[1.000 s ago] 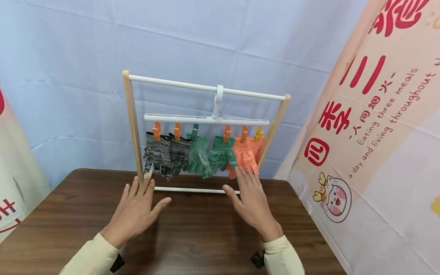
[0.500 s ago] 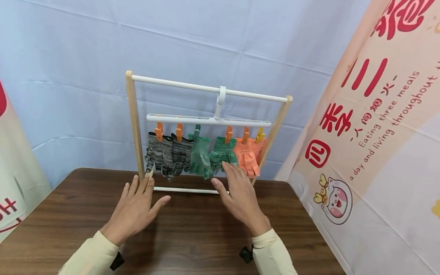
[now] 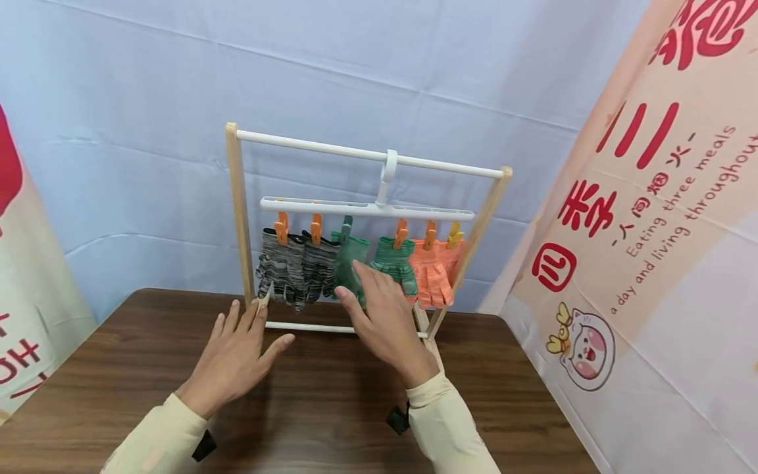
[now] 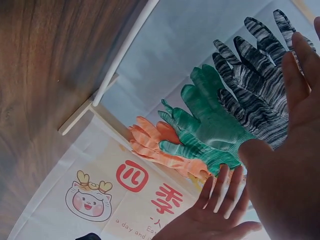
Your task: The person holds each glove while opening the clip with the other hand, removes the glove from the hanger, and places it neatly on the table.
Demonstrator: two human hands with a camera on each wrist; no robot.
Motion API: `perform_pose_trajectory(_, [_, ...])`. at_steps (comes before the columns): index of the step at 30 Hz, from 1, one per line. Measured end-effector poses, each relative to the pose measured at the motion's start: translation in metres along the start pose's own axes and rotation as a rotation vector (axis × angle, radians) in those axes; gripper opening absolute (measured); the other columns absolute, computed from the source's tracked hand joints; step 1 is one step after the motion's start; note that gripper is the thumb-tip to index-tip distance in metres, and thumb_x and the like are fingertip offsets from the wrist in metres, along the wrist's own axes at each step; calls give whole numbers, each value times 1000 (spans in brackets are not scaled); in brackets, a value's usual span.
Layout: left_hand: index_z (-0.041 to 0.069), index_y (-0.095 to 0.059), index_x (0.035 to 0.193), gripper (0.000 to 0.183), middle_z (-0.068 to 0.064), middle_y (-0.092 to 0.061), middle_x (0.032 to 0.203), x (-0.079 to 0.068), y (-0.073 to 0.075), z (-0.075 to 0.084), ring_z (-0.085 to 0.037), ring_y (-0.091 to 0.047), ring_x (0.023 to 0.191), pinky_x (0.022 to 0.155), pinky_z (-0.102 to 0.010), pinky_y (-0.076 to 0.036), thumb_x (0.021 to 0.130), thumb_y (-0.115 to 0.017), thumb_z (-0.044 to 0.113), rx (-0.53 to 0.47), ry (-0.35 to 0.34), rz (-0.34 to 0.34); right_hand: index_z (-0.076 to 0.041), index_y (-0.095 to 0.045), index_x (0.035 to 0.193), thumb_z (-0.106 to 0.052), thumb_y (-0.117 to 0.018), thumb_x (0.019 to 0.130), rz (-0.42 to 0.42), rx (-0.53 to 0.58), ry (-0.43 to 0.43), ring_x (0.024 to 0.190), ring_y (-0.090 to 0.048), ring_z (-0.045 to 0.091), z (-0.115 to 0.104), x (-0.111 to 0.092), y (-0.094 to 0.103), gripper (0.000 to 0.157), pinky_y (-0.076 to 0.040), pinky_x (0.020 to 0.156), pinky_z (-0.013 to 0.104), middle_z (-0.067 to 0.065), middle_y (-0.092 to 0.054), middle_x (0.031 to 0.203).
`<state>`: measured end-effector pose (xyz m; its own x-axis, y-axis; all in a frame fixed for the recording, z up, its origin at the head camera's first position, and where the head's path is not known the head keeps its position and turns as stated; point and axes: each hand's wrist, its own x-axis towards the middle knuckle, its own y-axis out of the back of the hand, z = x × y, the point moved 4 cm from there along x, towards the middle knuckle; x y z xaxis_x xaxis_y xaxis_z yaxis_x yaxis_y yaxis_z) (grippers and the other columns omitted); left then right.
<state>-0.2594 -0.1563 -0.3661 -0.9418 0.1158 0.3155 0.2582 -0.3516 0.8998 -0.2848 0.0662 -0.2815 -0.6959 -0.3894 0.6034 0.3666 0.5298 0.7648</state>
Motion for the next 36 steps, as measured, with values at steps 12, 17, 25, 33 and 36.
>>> perform_pose_trajectory(12, [-3, -25, 142, 91, -24, -17, 147, 2, 0, -2, -45, 0, 134, 103, -60, -2, 87, -25, 70, 5, 4, -28, -19, -31, 143, -54, -29, 95, -7, 35, 18, 128, -36, 18, -15, 14, -10, 59, -29, 103, 45, 0, -39, 139])
perform_pose_trajectory(17, [-3, -26, 141, 91, -24, -17, 147, 3, 1, -3, -45, 0, 134, 103, -60, -3, 87, -24, 70, 10, 8, -25, -16, -33, 142, -53, -29, 96, 4, 47, 37, 127, -38, 19, -24, 20, -12, 60, -32, 101, 45, 1, -41, 138])
perform_pose_trajectory(25, [-1, -29, 141, 89, -23, -18, 147, 3, 3, -6, -45, -2, 134, 103, -60, -4, 87, -24, 70, 13, 11, -21, -15, -35, 141, -54, -28, 96, 15, 48, 34, 125, -40, 18, -34, 29, -16, 60, -35, 98, 43, 1, -43, 136])
perform_pose_trajectory(33, [-2, -32, 140, 82, -26, -23, 145, 5, 7, -10, -48, -7, 132, 102, -61, -9, 91, -28, 63, 19, 10, 6, -15, -34, 142, -54, -28, 95, 5, 81, 23, 124, -40, 20, -38, 35, -20, 61, -36, 96, 45, 2, -43, 136])
perform_pose_trajectory(36, [-3, -31, 140, 81, -26, -22, 145, 6, 8, -13, -49, -7, 132, 102, -62, -9, 92, -29, 61, 5, 17, 5, -15, -34, 141, -55, -28, 95, 1, 88, 20, 124, -40, 21, -39, 37, -22, 61, -36, 97, 45, 3, -43, 137])
